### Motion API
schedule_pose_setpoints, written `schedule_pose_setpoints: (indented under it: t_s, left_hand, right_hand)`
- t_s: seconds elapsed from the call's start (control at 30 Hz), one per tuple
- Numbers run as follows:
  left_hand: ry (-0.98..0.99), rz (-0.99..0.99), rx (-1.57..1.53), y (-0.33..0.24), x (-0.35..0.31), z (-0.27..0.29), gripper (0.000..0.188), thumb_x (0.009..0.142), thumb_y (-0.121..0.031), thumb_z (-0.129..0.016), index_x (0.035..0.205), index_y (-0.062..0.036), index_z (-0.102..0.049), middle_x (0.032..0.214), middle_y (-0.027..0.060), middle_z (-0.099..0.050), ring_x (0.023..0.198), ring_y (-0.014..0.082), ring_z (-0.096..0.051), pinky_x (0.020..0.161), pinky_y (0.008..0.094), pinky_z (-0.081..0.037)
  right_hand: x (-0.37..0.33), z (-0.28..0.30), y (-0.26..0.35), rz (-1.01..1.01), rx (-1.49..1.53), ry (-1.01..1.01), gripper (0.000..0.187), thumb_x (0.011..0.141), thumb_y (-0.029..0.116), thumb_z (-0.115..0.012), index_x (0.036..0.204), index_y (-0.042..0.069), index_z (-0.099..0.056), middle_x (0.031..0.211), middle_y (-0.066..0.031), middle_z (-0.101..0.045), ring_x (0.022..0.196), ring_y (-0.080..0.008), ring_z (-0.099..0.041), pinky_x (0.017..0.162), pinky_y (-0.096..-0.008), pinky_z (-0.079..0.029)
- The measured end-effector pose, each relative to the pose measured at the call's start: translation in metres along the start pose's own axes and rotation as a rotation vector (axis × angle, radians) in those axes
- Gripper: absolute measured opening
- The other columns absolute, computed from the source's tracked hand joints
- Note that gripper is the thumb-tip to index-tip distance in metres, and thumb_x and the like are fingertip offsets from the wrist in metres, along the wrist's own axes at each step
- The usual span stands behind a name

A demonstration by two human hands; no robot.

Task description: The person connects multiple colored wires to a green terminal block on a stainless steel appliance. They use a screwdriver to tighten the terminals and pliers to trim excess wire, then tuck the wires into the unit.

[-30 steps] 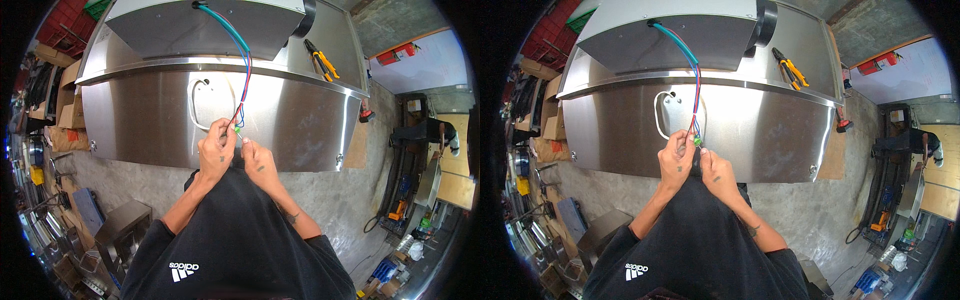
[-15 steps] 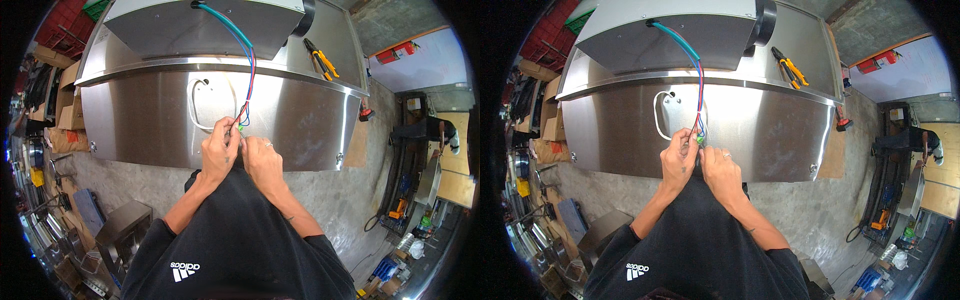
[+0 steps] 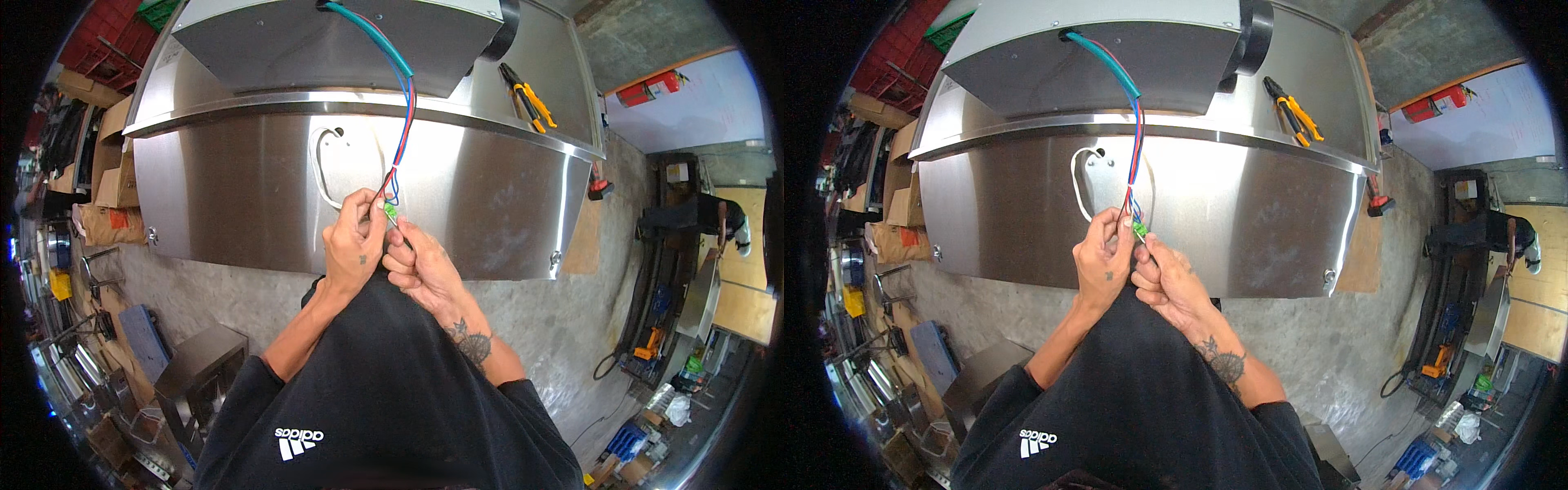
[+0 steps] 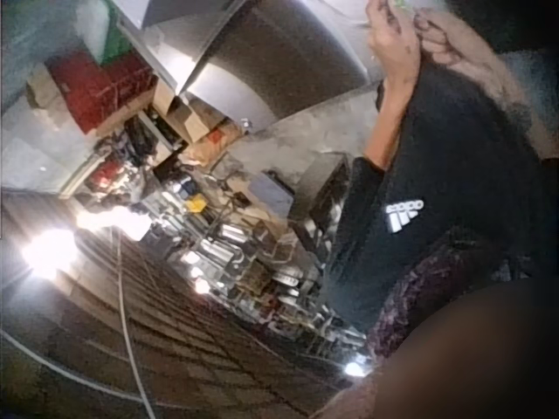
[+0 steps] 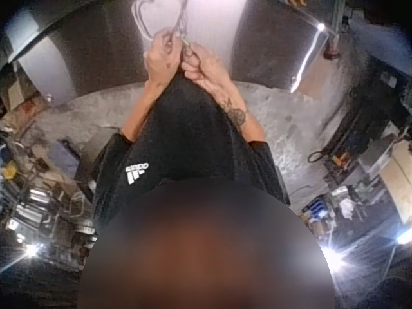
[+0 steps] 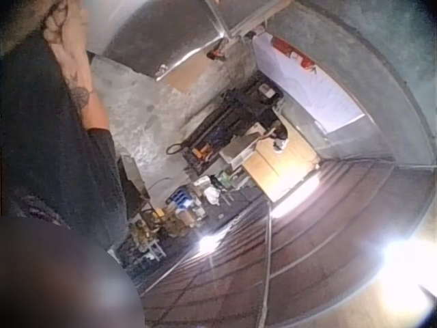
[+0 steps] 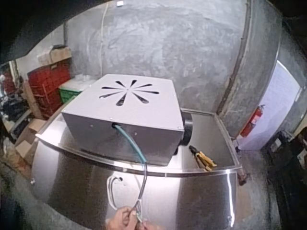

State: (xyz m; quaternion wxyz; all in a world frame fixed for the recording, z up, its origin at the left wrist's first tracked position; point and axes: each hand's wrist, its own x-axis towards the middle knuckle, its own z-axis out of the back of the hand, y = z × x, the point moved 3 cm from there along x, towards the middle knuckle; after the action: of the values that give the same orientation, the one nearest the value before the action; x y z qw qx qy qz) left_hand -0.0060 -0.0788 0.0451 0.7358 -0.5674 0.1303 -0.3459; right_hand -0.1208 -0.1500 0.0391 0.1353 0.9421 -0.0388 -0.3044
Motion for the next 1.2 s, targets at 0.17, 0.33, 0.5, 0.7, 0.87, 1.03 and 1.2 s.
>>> schedule_pose_setpoints:
  t_s: [0.17,0.33,0.5,0.7,0.87,1.03,1.2]
  left_hand:
    - [0.077,0.113,-0.122,0.004,0.01,-0.005,0.019,0.105,-0.006,-0.064,0.116,0.0093,-0.061,0.101,0.017,-0.076,0.091,0.013,-0.072,0.072,0.0295,-0.062]
    - [0.194,0.289,-0.338,0.01,0.01,-0.002,0.021,0.107,-0.008,-0.063,0.118,0.0093,-0.062,0.108,0.014,-0.074,0.099,0.0142,-0.07,0.081,0.0306,-0.062]
    - [0.258,0.329,-0.291,0.004,0.014,0.004,0.019,0.106,-0.007,-0.062,0.119,0.0074,-0.063,0.114,0.0122,-0.068,0.103,0.0178,-0.072,0.081,0.03,-0.065]
    - [0.172,0.191,-0.326,-0.005,0.016,0.007,0.019,0.103,-0.002,-0.064,0.116,0.0115,-0.061,0.124,0.0144,-0.057,0.095,0.0205,-0.073,0.074,0.0299,-0.068]
    - [0.192,0.274,-0.403,0.003,0.014,0.006,0.019,0.103,-0.004,-0.065,0.116,0.0101,-0.062,0.12,0.0137,-0.06,0.095,0.0205,-0.074,0.076,0.0308,-0.068]
    - [0.342,0.292,-0.221,-0.002,0.027,0.028,0.022,0.102,-0.01,-0.07,0.116,0.006,-0.066,0.113,0.0118,-0.067,0.098,0.0189,-0.073,0.082,0.0336,-0.067]
    - [0.334,0.268,-0.112,-0.01,0.034,0.045,0.018,0.099,-0.013,-0.076,0.111,-0.0009,-0.072,0.103,0.0023,-0.071,0.091,0.0086,-0.065,0.08,0.0249,-0.055]
  right_hand:
    - [0.0,0.022,-0.002,0.44,-0.683,-0.218,0.032,0.114,0.033,-0.049,0.107,0.004,-0.059,0.07,0.0062,-0.042,0.057,-0.0035,-0.036,0.048,-0.0223,-0.034]
    - [0.004,0.012,0.014,0.762,-0.888,-0.359,0.035,0.104,0.021,-0.071,0.125,-0.004,-0.06,0.079,0.0046,-0.042,0.074,-0.0051,-0.045,0.068,-0.0224,-0.043]
    - [0.014,0.012,0.014,0.594,-0.831,-0.238,0.028,0.103,0.017,-0.072,0.121,-0.002,-0.063,0.078,0.007,-0.038,0.073,-0.0025,-0.04,0.069,-0.0208,-0.043]
    - [0.013,0.013,0.013,0.57,-0.9,-0.221,0.024,0.103,0.017,-0.071,0.118,-0.001,-0.065,0.076,0.0081,-0.038,0.071,-0.0021,-0.038,0.068,-0.0209,-0.043]
    - [0.014,0.015,0.01,0.546,-0.844,-0.211,0.025,0.104,0.02,-0.071,0.116,-0.001,-0.065,0.075,0.0088,-0.038,0.07,-0.002,-0.038,0.064,-0.0214,-0.04]
    - [0.014,0.02,0.011,0.54,-0.842,-0.225,0.027,0.103,0.024,-0.072,0.113,0.0,-0.064,0.074,0.0096,-0.044,0.065,-0.0006,-0.039,0.058,-0.0203,-0.034]
    - [0.017,0.021,0.009,0.55,-0.838,-0.199,0.029,0.103,0.025,-0.073,0.114,0.0,-0.064,0.073,0.01,-0.047,0.064,0.0001,-0.039,0.055,-0.02,-0.031]
